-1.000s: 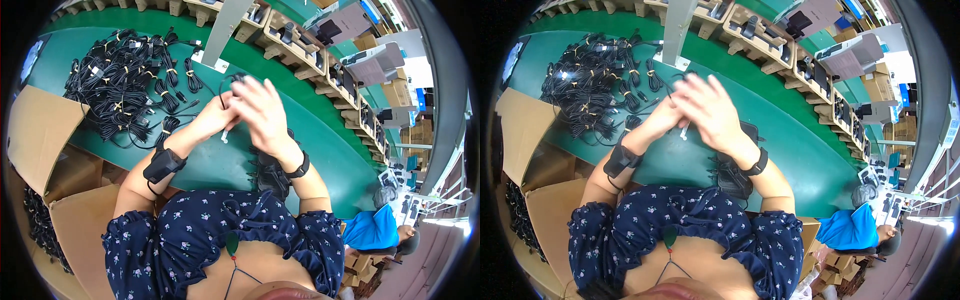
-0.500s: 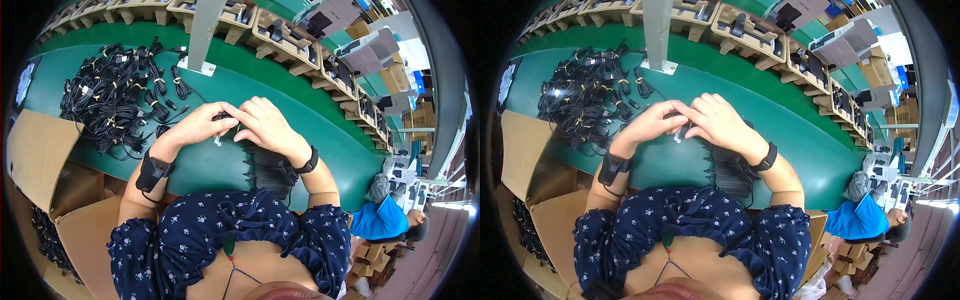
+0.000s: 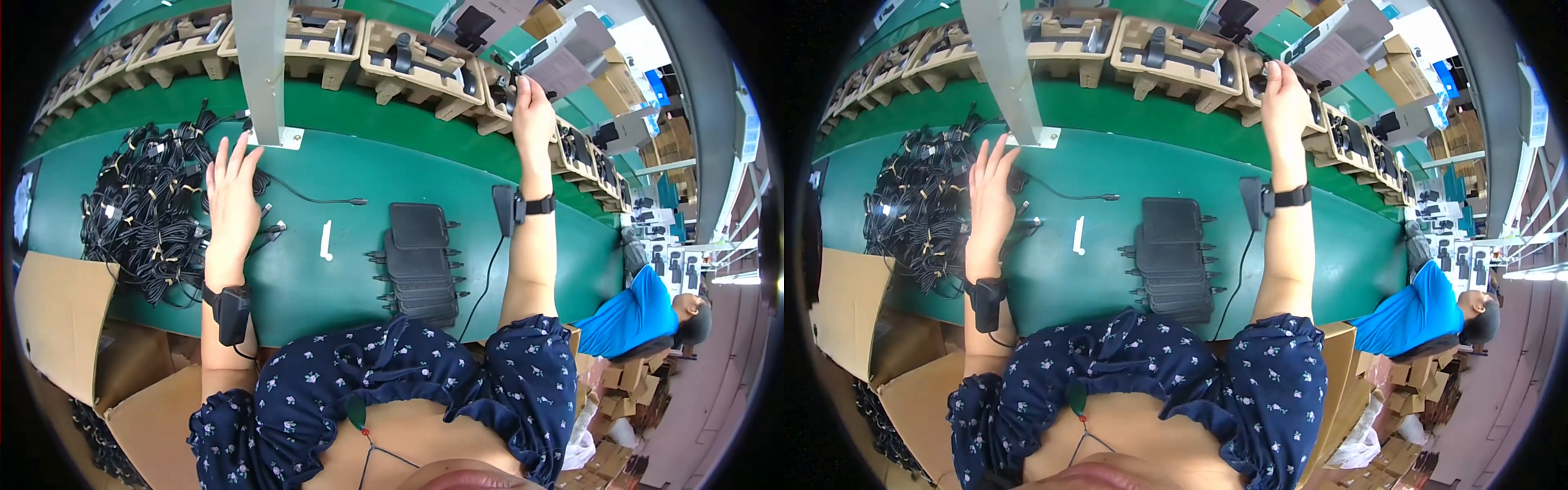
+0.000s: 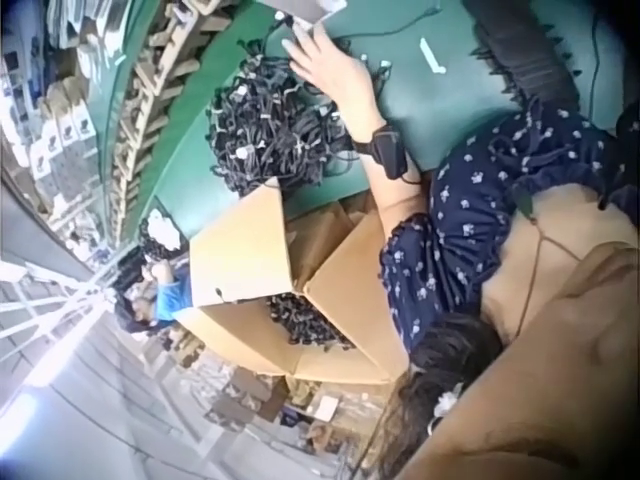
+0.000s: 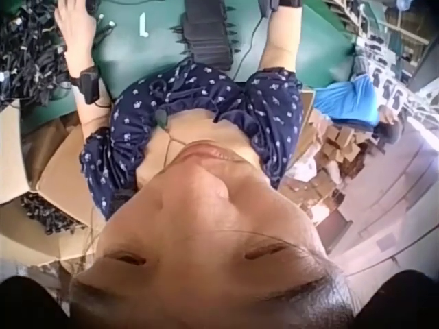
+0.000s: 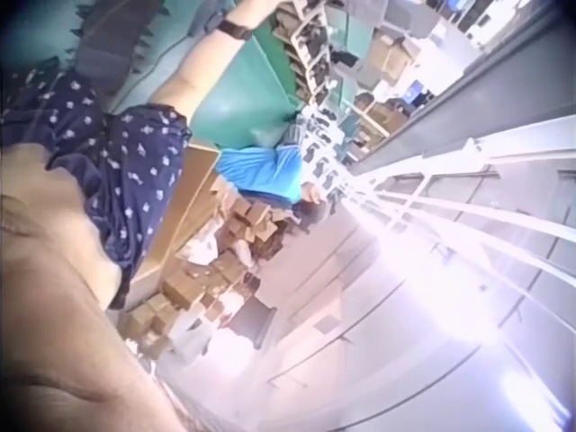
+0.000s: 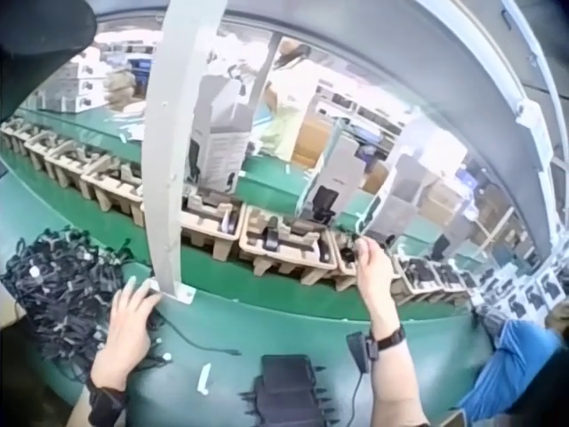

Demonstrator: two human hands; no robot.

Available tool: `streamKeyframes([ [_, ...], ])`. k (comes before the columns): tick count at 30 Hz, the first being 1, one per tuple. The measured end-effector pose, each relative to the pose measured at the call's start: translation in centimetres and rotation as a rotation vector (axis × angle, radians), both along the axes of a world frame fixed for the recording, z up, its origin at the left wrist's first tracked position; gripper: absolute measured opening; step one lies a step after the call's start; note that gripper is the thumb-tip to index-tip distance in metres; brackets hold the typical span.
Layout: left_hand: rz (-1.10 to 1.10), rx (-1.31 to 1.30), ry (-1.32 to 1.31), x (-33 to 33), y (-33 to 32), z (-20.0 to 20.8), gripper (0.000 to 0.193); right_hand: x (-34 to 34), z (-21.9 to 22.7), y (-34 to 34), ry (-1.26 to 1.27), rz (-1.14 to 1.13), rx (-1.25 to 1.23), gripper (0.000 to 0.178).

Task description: The person picks up a base from a tray, attaches a cable to it, and places the assembly onto a stack. After repeating this process multiple times, the person gathers the stack of bases and places them into a cardboard box.

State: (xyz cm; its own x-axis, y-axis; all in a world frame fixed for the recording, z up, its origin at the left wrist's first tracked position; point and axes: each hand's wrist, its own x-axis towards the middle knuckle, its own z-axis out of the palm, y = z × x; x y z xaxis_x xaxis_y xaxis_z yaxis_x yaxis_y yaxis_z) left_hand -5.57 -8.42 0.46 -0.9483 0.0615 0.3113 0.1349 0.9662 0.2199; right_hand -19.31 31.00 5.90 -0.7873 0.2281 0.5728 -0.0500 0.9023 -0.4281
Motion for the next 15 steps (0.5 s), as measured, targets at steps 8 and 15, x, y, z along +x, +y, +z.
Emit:
streamKeyframes([
  [8,-0.062,0.03,-0.004,-0.1,-0.3,-1.4,0.036,-6.7,-0.3,4.7,-0.515,-0.083,0.207,0.044],
  [15,-0.047,-0.002,-0.048,0.2,0.6,-0.8,0.041,-11.1,-2.2,4.0,-0.616,-0.135,0.314,0.046],
])
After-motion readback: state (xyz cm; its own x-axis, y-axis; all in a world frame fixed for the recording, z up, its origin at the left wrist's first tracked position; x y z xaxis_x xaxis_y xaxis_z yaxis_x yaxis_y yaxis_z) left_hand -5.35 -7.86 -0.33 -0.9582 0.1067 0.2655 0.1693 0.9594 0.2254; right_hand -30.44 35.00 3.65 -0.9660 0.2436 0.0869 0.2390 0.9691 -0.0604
